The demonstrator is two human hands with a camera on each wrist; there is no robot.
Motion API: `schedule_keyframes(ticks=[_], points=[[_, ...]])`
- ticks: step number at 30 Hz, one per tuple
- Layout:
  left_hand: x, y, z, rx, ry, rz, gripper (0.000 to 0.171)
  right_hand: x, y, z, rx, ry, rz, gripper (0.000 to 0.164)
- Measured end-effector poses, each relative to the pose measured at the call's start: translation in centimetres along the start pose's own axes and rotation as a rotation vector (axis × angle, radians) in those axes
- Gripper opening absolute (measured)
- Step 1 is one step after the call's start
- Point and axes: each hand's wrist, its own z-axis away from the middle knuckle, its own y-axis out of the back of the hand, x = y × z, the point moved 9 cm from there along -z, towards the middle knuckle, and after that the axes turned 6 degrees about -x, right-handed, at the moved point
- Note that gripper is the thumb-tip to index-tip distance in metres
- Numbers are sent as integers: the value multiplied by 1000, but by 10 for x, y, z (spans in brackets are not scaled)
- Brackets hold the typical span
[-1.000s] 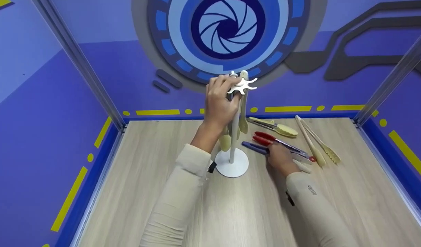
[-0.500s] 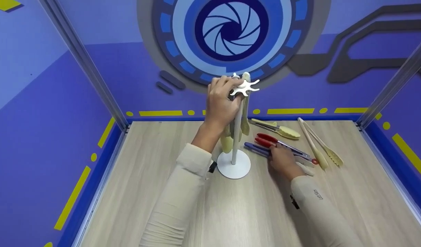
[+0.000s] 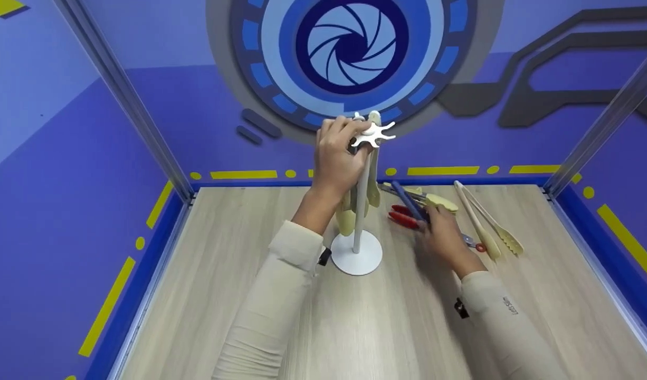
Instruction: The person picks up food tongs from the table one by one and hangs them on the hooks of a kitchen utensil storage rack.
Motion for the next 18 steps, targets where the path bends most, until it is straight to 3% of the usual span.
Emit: schedule_keyframes(ticks=[7,18], points=[[-1,1,1,6,6,-5,26,-37,28,-2,196,161,-124,36],[1,1,1,-5,3,-10,25,-86,55,0,310,285,-227,35]])
